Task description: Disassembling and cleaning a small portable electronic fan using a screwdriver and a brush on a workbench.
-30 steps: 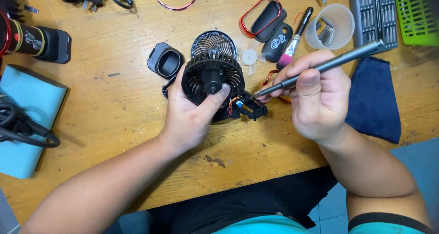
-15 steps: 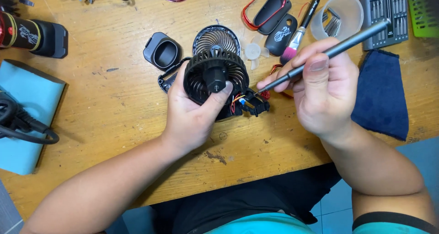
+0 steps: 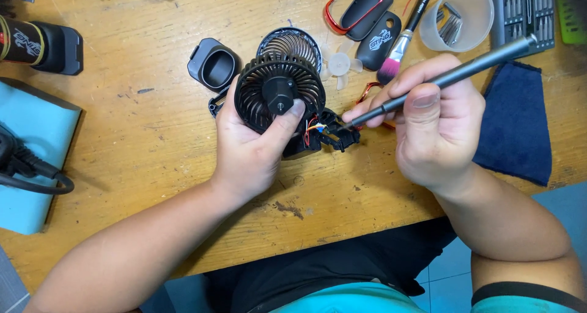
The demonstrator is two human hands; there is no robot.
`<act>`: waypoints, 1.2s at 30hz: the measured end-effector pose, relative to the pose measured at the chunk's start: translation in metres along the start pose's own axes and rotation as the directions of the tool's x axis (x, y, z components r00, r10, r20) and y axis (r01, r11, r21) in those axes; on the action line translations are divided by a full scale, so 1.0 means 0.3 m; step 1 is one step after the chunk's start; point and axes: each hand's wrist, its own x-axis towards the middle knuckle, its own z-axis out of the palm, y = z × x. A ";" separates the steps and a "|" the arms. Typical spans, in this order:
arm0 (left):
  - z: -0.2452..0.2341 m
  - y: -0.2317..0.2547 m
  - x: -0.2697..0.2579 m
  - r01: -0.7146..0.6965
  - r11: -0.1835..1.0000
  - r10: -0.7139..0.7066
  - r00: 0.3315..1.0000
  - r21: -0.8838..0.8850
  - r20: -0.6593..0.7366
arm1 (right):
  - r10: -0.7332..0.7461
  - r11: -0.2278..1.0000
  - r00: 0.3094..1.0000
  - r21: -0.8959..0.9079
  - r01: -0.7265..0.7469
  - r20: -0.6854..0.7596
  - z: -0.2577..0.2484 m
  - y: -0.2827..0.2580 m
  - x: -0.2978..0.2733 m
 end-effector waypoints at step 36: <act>0.011 0.011 -0.032 0.287 0.842 -0.325 0.946 -0.457 -0.006 | -0.364 0.692 0.842 -0.489 0.531 0.399 -0.058 -0.009 0.032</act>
